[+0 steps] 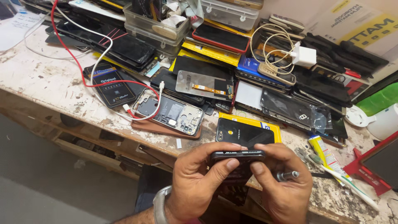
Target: The person uses a thin metal tool to scrape residue from the edges of a phone frame, applies adhesive from a tube to the perimeter of the frame, and then uses a screwdriver to secure internal components.
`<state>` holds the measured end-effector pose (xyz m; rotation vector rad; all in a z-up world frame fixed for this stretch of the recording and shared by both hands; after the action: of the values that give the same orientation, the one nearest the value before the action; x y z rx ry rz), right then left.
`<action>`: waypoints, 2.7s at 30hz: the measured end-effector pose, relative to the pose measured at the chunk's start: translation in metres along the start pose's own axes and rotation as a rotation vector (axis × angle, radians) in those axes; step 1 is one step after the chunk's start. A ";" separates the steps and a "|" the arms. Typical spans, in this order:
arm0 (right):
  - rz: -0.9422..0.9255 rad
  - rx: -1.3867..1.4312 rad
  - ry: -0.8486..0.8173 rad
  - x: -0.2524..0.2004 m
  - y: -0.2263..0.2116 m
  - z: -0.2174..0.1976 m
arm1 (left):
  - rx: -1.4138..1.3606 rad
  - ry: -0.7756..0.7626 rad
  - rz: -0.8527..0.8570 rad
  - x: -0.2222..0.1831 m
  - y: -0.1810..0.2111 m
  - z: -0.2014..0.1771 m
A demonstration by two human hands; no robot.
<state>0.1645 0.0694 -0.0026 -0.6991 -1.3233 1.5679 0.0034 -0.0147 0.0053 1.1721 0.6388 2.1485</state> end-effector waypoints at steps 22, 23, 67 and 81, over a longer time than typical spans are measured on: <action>-0.114 -0.032 -0.004 -0.003 -0.007 0.007 | -0.052 -0.006 -0.133 -0.008 -0.015 0.000; -0.113 -0.031 -0.002 -0.002 -0.007 0.007 | -0.061 -0.012 -0.126 -0.008 -0.015 -0.001; 0.469 -0.368 0.156 -0.022 0.082 -0.041 | -0.198 0.346 -0.345 -0.036 -0.024 -0.100; 0.568 -0.576 -0.049 0.031 0.053 0.008 | 0.056 -0.387 -0.595 -0.038 -0.021 -0.059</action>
<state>0.1296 0.0947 -0.0468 -1.5047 -1.7348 1.6340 -0.0257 -0.0338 -0.0594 1.1955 0.7559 1.3744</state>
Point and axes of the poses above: each hand's wrist, its own x-axis towards the middle knuckle, its own z-axis out of the palm, y = z × x, the point moved 9 cm from there along x, towards the middle knuckle, and after that the axes turned 15 degrees about z, right-handed, at the moved point
